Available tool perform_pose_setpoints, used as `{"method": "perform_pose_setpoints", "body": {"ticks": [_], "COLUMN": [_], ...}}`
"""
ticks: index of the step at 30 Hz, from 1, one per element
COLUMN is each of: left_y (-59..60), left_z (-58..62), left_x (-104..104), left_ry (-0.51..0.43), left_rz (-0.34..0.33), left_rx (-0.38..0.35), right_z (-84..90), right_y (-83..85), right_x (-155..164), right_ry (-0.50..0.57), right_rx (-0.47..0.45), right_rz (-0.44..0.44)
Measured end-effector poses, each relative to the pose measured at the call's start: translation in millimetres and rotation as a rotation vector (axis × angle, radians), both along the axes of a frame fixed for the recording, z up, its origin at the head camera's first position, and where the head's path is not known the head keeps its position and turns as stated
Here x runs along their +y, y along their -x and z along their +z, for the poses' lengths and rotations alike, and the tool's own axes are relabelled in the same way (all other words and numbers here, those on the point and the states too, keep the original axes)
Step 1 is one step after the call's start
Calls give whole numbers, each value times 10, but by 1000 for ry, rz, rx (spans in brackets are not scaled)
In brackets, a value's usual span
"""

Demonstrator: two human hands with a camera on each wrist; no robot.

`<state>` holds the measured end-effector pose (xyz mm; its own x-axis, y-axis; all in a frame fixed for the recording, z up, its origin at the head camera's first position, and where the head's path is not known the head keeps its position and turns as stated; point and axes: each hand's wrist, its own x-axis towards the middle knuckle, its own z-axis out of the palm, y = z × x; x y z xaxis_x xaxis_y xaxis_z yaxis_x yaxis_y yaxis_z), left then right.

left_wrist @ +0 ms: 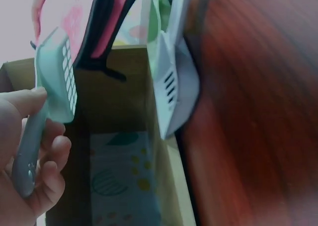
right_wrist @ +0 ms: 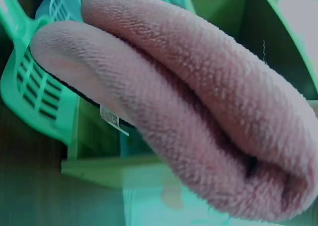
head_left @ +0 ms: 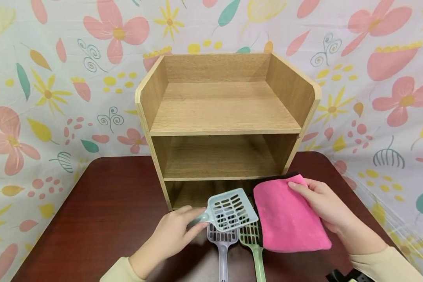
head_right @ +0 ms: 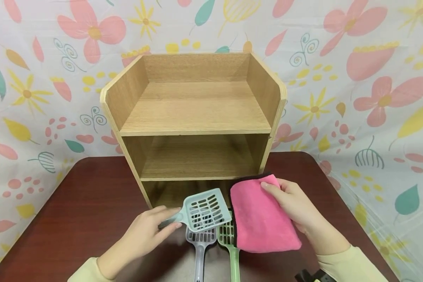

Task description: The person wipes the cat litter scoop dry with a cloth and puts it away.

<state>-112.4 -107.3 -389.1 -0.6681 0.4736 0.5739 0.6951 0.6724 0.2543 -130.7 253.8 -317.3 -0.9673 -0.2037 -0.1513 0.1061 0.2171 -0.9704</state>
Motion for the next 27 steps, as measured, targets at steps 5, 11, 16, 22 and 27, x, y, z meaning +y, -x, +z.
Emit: {"method": "perform_pose_setpoints", "body": {"ticks": [5, 11, 16, 22, 27], "left_y": [10, 44, 105, 116, 123], "left_z": [74, 82, 23, -70, -96], "left_x": [60, 102, 146, 176, 199], "left_ry": [38, 92, 80, -3, -61], "left_rz": [-67, -87, -86, -101, -134], "left_rx": [-38, -10, 74, 148, 219], "right_z": [41, 42, -88, -374, -480], "right_y": [-27, -94, -211, -217, -195], "right_x": [-201, -478, -713, -836, -836], "right_ry": [-58, -38, -94, -382, -458], "right_rx": [47, 95, 195, 474, 417], "right_rz": [-54, -150, -100, -44, -43]}}
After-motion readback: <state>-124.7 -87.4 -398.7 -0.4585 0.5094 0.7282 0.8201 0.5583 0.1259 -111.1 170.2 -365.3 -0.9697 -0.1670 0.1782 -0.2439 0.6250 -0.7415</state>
